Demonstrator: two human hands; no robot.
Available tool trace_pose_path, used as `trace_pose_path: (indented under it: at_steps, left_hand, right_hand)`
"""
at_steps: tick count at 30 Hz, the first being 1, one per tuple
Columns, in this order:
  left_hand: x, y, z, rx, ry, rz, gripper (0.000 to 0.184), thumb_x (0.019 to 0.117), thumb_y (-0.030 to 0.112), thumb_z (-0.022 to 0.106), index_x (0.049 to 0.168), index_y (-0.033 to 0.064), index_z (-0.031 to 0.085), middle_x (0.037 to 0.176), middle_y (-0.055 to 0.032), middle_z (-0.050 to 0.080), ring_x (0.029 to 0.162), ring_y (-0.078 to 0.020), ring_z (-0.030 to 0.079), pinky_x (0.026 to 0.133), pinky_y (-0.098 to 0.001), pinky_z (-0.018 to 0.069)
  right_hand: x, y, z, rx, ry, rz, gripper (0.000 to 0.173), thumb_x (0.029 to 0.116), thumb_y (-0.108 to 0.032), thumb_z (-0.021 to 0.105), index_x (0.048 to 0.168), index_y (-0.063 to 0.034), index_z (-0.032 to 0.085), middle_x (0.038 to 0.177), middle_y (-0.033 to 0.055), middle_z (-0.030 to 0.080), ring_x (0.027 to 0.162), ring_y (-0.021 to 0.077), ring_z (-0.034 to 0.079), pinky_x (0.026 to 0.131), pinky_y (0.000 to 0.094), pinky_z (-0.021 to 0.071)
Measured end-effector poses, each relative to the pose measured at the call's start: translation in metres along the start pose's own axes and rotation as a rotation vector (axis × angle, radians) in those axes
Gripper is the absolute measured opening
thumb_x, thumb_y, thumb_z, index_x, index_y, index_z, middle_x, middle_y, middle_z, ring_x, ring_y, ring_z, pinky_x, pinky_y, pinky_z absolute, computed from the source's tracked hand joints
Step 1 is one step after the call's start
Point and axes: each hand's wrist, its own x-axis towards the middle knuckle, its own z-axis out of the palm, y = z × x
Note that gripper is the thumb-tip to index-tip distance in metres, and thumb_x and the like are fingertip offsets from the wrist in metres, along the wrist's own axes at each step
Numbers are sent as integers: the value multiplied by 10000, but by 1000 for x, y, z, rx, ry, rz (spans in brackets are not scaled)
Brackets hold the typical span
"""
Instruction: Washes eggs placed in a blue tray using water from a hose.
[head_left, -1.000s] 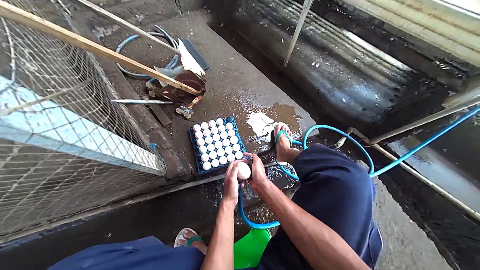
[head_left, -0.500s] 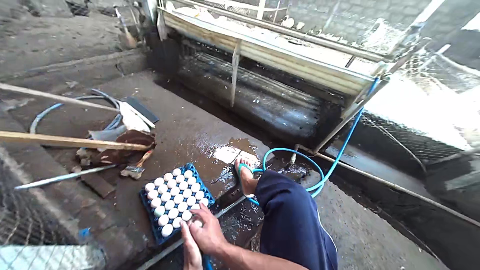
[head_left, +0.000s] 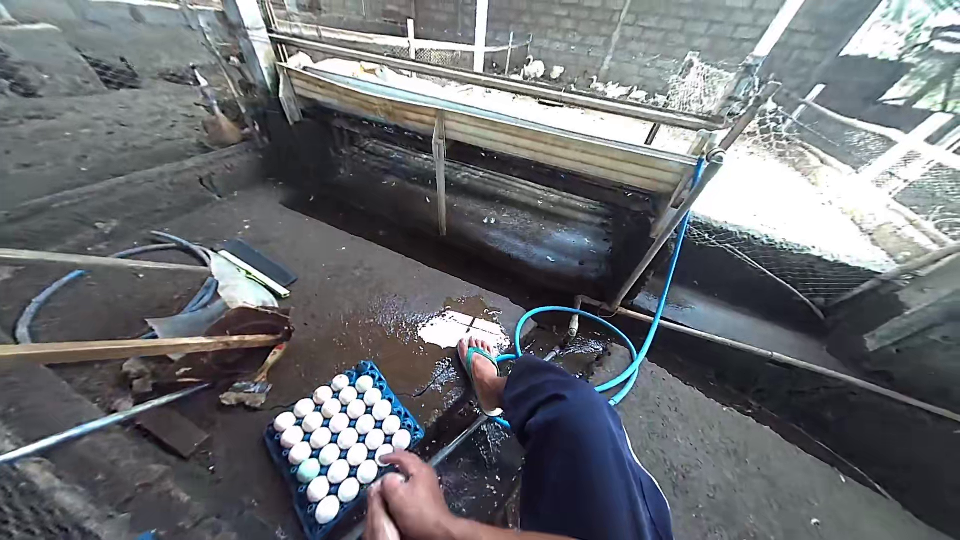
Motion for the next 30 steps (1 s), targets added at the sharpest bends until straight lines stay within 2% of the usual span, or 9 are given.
trace_pose_path:
  at_steps: [3, 6, 8, 12, 15, 19, 23, 27, 30]
  left_hand:
    - [7, -1, 1, -122, -137, -123, 412, 1079, 293, 153, 1060, 106, 520, 584, 26, 551, 383, -38, 429, 347, -200, 368]
    - [6, -4, -5, -56, -102, -12, 431, 1090, 249, 275, 1406, 30, 471, 1142, -55, 616, 904, -45, 590, 783, -248, 513]
    - [6, -5, -3, -49, -107, 66, 504, 1108, 256, 235, 1476, -48, 396, 1443, -181, 497, 1282, -156, 505, 1105, -360, 405]
    - [0, 1, 4, 98, 22, -46, 441, 1102, 327, 231, 1147, 80, 594, 809, -6, 606, 600, -20, 525, 508, -208, 445]
    - [-3, 1, -5, 40, -44, 20, 493, 1112, 242, 221, 1377, -92, 469, 1283, -224, 565, 1142, -193, 551, 1026, -383, 443]
    - [-4, 4, -2, 79, -17, -79, 508, 1103, 366, 212, 1215, 25, 572, 846, -63, 609, 647, -97, 540, 560, -293, 478]
    - [-5, 6, -3, -26, 23, 26, 481, 1119, 204, 240, 1326, -135, 511, 1230, -269, 605, 1117, -254, 588, 1017, -424, 467]
    - [-1, 3, -6, -123, -117, -156, 384, 1084, 298, 260, 1137, 63, 560, 749, 1, 587, 506, -27, 461, 447, -197, 389]
    - [9, -4, -11, -205, -78, -76, 300, 1085, 244, 381, 1271, 19, 452, 945, -68, 575, 669, -71, 537, 572, -245, 474]
  right_hand:
    - [34, 5, -13, 106, -62, 235, 357, 1065, -270, 482, 1270, -50, 674, 1238, 204, 660, 1151, 320, 619, 995, 552, 469]
    - [19, -2, -5, 146, -39, 212, 420, 1085, -310, 383, 1254, -16, 630, 1175, 216, 652, 1087, 321, 628, 941, 544, 492]
    - [4, -4, -1, 48, -7, 35, 405, 1060, -242, 432, 1345, -20, 614, 1325, 209, 637, 1248, 313, 604, 1064, 534, 469]
    - [22, 2, -5, 96, 36, 165, 412, 1023, -241, 526, 1394, -70, 584, 1264, 221, 650, 1154, 347, 630, 984, 572, 488]
    - [2, -2, 1, 30, -10, 58, 406, 1027, -228, 497, 1367, -37, 612, 1354, 222, 616, 1267, 335, 587, 1076, 545, 455]
    - [14, 2, 0, 119, 56, 127, 385, 1031, -214, 536, 1371, -45, 601, 1263, 216, 657, 1156, 332, 638, 1003, 546, 498]
    - [-11, -7, 8, 42, 50, -1, 369, 1002, -154, 548, 1323, 4, 636, 1333, 245, 620, 1250, 357, 595, 1080, 547, 458]
    - [25, -5, -5, 298, -43, 318, 333, 1072, -213, 493, 1312, 0, 582, 1072, 185, 658, 945, 270, 641, 854, 482, 529]
    - [15, -13, -3, 338, -80, 295, 365, 1073, -260, 438, 1277, 7, 579, 1054, 167, 646, 895, 245, 635, 779, 457, 540]
